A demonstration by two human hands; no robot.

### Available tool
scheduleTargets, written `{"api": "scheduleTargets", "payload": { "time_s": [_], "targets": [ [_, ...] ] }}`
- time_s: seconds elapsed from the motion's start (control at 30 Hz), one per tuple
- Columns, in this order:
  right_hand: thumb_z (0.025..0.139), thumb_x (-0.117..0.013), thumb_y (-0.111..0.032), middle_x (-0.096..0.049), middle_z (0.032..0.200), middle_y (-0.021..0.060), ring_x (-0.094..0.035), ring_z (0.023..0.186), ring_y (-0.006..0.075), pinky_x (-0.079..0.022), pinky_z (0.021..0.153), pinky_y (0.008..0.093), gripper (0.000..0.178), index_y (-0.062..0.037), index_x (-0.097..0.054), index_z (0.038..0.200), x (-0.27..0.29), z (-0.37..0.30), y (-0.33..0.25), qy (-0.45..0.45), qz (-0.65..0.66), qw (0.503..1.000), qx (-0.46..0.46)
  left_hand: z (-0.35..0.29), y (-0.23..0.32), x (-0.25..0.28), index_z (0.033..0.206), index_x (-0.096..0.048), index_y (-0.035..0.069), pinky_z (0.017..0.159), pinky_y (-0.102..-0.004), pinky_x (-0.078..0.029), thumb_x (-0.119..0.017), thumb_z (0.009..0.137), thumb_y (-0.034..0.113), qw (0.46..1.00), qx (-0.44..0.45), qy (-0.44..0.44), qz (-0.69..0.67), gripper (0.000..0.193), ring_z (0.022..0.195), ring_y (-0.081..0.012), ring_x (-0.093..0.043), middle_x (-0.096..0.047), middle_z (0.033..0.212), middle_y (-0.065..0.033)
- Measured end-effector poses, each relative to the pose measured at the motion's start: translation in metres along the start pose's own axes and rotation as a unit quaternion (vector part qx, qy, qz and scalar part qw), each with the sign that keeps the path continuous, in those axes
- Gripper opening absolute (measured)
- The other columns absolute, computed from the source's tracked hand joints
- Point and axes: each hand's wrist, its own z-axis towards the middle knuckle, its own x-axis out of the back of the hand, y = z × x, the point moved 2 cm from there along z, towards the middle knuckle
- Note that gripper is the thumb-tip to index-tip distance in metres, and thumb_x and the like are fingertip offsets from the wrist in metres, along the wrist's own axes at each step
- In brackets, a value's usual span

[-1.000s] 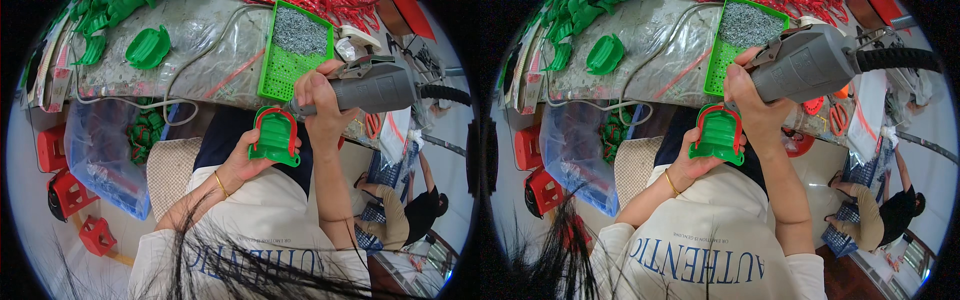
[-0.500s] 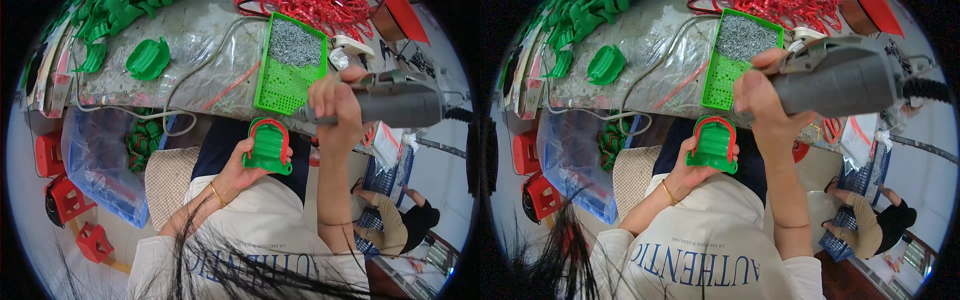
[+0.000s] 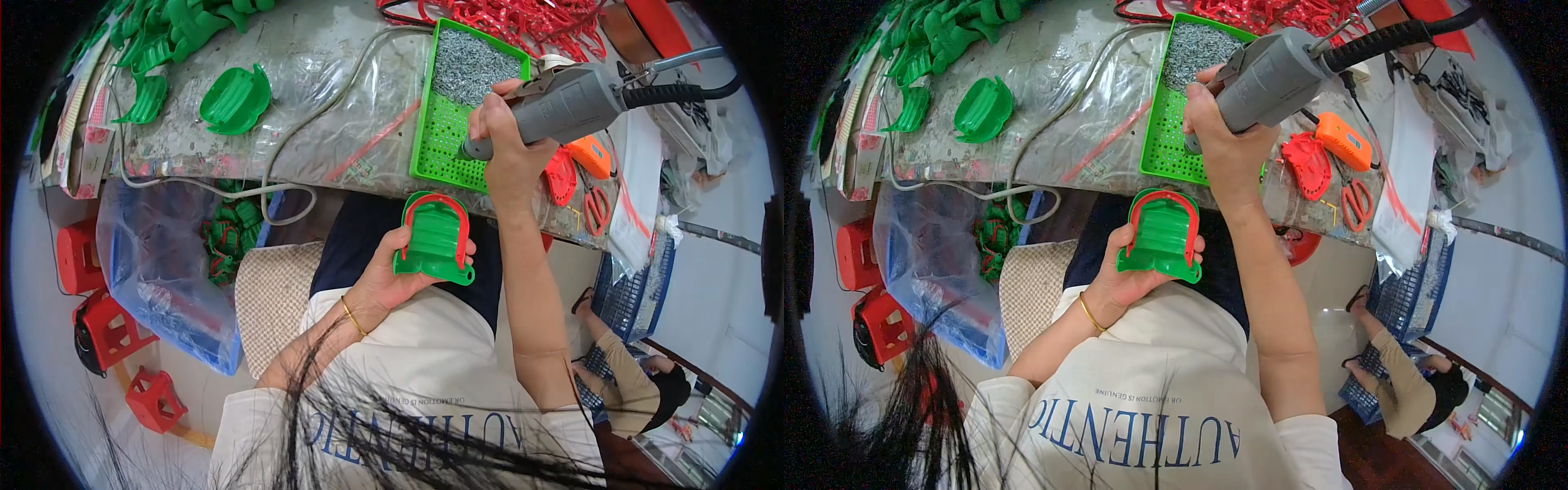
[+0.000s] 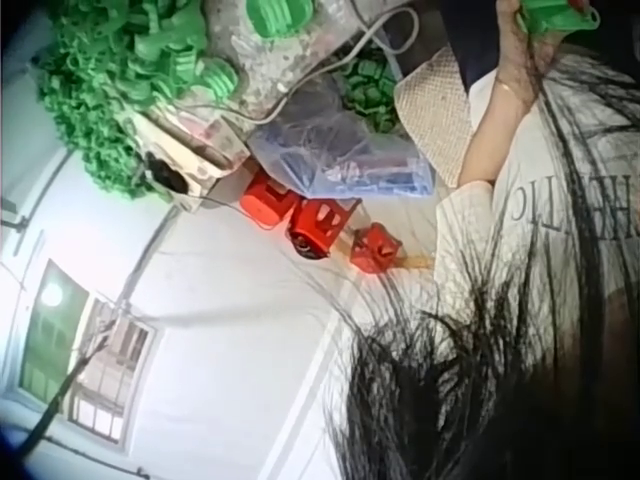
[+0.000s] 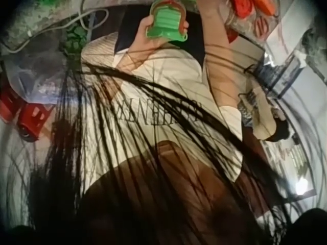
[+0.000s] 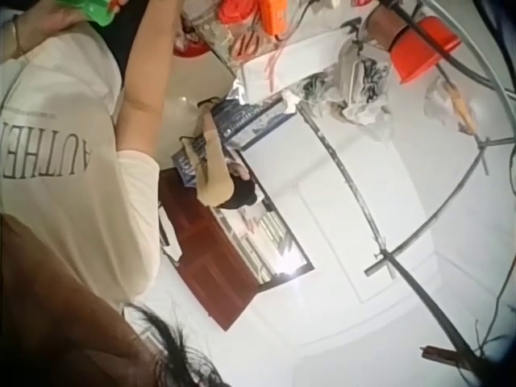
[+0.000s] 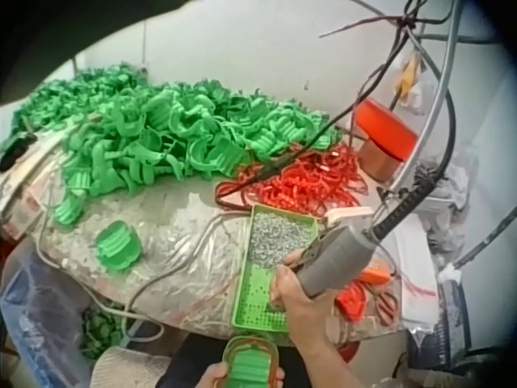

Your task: Assembling green plastic components using an electric screwdriver at a factory workbench.

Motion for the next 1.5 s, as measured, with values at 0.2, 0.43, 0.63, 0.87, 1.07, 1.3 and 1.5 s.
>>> {"api": "scheduleTargets", "payload": {
  "time_s": [0.2,0.43,0.63,0.87,1.07,1.3,1.5],
  "targets": [
    [0.084,-0.056,0.003,-0.049,0.064,0.0028,-0.048,0.053,0.0118,-0.042,0.054,0.0274,0.013,0.0033,-0.053,0.097,0.003,-0.003,0.006,-0.001,-0.017,1.0,0.01,-0.001,0.0,0.002,0.132,-0.042,0.001,0.098,-0.0464,-0.044,-0.059,0.082,0.047,1.0,-0.004,-0.001,-0.005,0.071,0.11,-0.0352,-0.056,-0.054,0.121,-0.0272],
    [0.085,-0.056,0.003,-0.05,0.064,0.0033,-0.049,0.054,0.0124,-0.042,0.055,0.0272,0.012,0.0035,-0.053,0.097,0.002,-0.004,0.007,-0.006,-0.016,1.0,0.005,0.0,0.0,0.0,0.132,-0.042,-0.001,0.098,-0.047,-0.044,-0.06,0.081,0.047,1.0,-0.012,0.011,-0.019,0.072,0.11,-0.0362,-0.056,-0.054,0.121,-0.0282],
    [0.084,-0.056,0.002,-0.049,0.063,0.0035,-0.048,0.054,0.0128,-0.041,0.055,0.0276,0.015,0.0038,-0.052,0.099,0.001,-0.002,0.004,-0.003,-0.03,1.0,0.007,0.002,0.001,0.005,0.132,-0.042,-0.001,0.098,-0.0474,-0.044,-0.061,0.081,0.047,1.0,-0.012,0.006,-0.022,0.073,0.111,-0.0365,-0.056,-0.054,0.121,-0.0281],
    [0.084,-0.058,-0.004,-0.041,0.059,0.0013,-0.042,0.051,0.0133,-0.037,0.053,0.0295,0.02,0.0024,-0.052,0.102,0.004,-0.014,-0.051,0.002,0.035,0.999,0.012,0.002,0.002,0.005,0.132,-0.043,-0.001,0.098,-0.047,-0.045,-0.061,0.081,0.047,1.0,-0.022,-0.004,0.001,0.072,0.112,-0.0356,-0.056,-0.054,0.122,-0.027],
    [0.085,-0.057,-0.009,-0.039,0.056,0.0007,-0.04,0.047,0.0122,-0.035,0.049,0.0286,0.019,0.0,-0.052,0.101,0.013,-0.054,-0.07,-0.062,0.034,0.996,-0.055,-0.003,0.002,0.001,0.131,-0.044,-0.002,0.098,-0.0463,-0.045,-0.058,0.082,0.048,0.999,-0.033,-0.001,0.018,0.071,0.114,-0.0336,-0.055,-0.054,0.124,-0.0252],
    [0.085,-0.057,-0.008,-0.041,0.056,0.0008,-0.041,0.046,0.0121,-0.036,0.049,0.0287,0.019,-0.0014,-0.051,0.102,0.021,-0.072,-0.066,-0.08,0.034,0.994,-0.06,-0.006,-0.002,-0.005,0.131,-0.044,-0.001,0.099,-0.0453,-0.043,-0.059,0.081,0.048,0.998,-0.047,0.024,0.035,0.072,0.112,-0.0332,-0.056,-0.054,0.124,-0.0246],
    [0.085,-0.057,-0.006,-0.044,0.057,0.0022,-0.042,0.046,0.0122,-0.037,0.048,0.0289,0.019,-0.0012,-0.051,0.102,0.022,-0.076,-0.063,-0.066,0.021,0.996,-0.059,-0.007,-0.005,-0.004,0.132,-0.044,0.001,0.1,-0.0453,-0.043,-0.059,0.081,0.048,0.998,-0.044,0.027,0.03,0.071,0.111,-0.0343,-0.057,-0.055,0.124,-0.023]
  ]
}}
